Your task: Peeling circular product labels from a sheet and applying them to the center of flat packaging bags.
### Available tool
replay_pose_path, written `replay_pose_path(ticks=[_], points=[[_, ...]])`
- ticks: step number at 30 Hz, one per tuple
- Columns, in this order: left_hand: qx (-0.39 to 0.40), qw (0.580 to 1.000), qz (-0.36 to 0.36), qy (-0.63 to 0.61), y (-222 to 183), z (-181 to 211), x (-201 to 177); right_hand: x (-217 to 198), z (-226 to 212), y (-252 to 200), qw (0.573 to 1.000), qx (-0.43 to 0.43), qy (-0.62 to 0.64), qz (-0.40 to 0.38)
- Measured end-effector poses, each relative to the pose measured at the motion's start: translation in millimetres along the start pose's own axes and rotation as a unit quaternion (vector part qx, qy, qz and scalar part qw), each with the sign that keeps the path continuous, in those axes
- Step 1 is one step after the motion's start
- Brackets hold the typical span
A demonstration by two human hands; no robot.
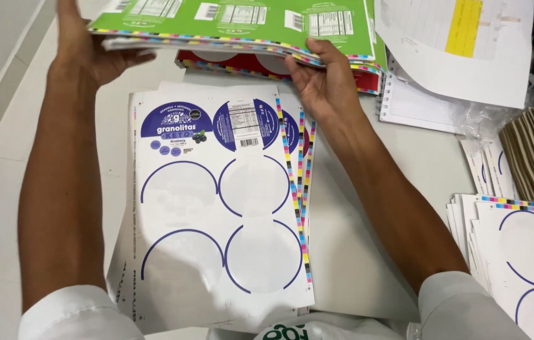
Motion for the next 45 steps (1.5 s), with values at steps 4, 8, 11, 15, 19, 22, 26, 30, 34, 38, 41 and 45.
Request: replay_pose_path(ticks=[4,8,11,15,19,22,26,30,34,38,41,45], points=[[0.023,0.962,-0.153,-0.223,-46,12,-3,5,3,-41,0.997,0.022,-0.056,-0.049],[0.065,0.974,-0.052,-0.21,-76,8,-43,-5,0,-82,0.99,0.044,-0.106,-0.079],[0.204,0.961,-0.159,-0.099,-91,12,-68,-5,-8,-110,0.969,0.057,-0.181,-0.161],[0.156,0.987,0.002,-0.03,-195,-18,-81,-2,-38,-131,0.938,0.018,-0.268,-0.222],[0.136,0.983,0.12,0.031,-294,-90,-83,-4,-51,-126,0.921,-0.007,-0.361,-0.148],[0.122,0.977,0.138,0.104,-338,-85,-60,-24,-32,-78,0.888,0.038,-0.429,-0.16],[0.036,0.918,0.13,0.374,-344,-95,-91,-39,-20,-76,0.768,-0.005,-0.628,-0.122],[0.2,0.674,0.079,0.707,-301,-73,-65,-42,-19,-78,0.725,-0.028,-0.672,-0.146],[0.366,0.711,-0.173,0.575,-289,-62,101,-50,-44,-96,0.645,-0.112,-0.732,-0.188],[0.46,0.665,-0.325,0.492,-285,-105,198,-67,-83,-177,0.53,-0.318,-0.759,-0.207],[0.527,0.562,-0.476,0.423,-301,-148,245,-91,-86,-246,0.488,-0.391,-0.768,-0.137],[0.484,0.514,-0.583,0.402,-312,-181,267,-165,-81,-274,0.508,-0.319,-0.8,0.031]])
Point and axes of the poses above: each hand's wrist, its own y-axis towards the middle knuckle, its own x-axis out of the palm, z = x × y, the point moved 9 cm from there along y, towards the middle knuckle, and after that the axes turned 3 degrees about x, right-handed, at the moved point
